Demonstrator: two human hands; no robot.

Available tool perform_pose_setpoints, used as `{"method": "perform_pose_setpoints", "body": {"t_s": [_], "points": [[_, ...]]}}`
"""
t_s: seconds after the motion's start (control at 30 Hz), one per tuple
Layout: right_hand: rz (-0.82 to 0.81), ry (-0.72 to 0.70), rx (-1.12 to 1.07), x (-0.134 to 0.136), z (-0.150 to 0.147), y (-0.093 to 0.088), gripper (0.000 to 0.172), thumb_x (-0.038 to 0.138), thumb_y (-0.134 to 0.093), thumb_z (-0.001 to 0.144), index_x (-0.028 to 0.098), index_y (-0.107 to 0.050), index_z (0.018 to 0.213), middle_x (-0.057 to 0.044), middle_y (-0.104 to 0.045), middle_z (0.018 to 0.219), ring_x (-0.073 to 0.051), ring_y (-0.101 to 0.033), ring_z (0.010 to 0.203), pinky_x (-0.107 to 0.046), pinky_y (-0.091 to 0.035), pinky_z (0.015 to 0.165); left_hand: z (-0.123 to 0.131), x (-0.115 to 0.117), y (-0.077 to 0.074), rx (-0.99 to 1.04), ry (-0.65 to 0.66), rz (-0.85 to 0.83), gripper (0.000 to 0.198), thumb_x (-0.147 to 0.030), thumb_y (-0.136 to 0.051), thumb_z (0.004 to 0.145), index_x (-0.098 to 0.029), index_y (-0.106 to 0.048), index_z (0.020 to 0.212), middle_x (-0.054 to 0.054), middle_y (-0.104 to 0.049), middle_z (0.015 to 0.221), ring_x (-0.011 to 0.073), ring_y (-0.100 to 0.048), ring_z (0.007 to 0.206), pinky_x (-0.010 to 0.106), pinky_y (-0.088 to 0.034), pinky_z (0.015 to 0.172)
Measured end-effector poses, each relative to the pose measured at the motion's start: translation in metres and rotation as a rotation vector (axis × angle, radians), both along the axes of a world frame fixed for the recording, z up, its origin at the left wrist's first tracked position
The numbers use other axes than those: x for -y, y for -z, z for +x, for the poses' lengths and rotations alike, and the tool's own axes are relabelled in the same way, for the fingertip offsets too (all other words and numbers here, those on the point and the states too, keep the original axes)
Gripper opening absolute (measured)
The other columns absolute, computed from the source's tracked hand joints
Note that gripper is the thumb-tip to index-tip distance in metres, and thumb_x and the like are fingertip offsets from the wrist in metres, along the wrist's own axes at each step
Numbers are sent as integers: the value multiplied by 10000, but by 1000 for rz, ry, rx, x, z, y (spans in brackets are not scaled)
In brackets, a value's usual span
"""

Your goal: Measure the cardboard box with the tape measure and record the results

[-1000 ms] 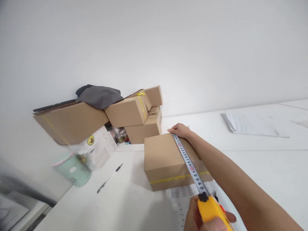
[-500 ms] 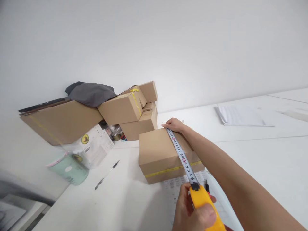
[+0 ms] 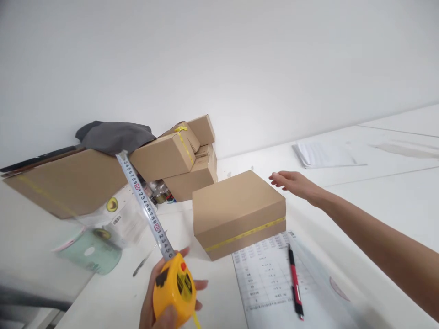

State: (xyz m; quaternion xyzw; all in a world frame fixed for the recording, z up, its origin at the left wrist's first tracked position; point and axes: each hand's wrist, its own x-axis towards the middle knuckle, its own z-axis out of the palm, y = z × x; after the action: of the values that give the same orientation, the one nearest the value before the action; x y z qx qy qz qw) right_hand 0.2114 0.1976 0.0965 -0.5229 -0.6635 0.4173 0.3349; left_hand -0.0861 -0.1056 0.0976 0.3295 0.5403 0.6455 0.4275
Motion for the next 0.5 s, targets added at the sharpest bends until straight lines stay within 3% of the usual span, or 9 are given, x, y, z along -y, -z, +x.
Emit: {"method": "perform_pose_setpoints", "body": {"t_s": [0.13,0.33,0.43,0.5], "points": [[-40,-103,6,34,-6,2,589,738,-435,910,258,-732,1079,-84,-729,1202,-293,-646,1147,-381,-540,926,-4,-13,12,-123,-119,55,831,-598,-826,662,-295,-456,1342,134,-610,1285,320,-729,932,337,-606,667],[-85,-138,-65,51,-12,6,668,779,-333,913,321,-660,1274,-60,-685,1324,-305,-648,1180,-363,-598,857,0,-30,44,-138,-6,34,796,-608,-819,678,-262,-469,1304,104,-622,1166,303,-720,942,334,-589,703],[-81,-134,-29,55,-14,8,677,780,-303,918,373,-594,1373,-36,-635,1405,-309,-621,1228,-383,-594,886,1,-33,45,-124,28,15,805,-611,-828,663,-251,-474,1290,90,-630,1099,291,-720,912,330,-582,693],[-28,-84,12,58,-14,3,681,785,-353,903,391,-554,1421,-27,-590,1461,-320,-583,1281,-396,-568,945,-2,-34,36,-123,28,20,833,-604,-831,660,-245,-459,1313,101,-641,1115,285,-720,896,327,-581,682]]}}
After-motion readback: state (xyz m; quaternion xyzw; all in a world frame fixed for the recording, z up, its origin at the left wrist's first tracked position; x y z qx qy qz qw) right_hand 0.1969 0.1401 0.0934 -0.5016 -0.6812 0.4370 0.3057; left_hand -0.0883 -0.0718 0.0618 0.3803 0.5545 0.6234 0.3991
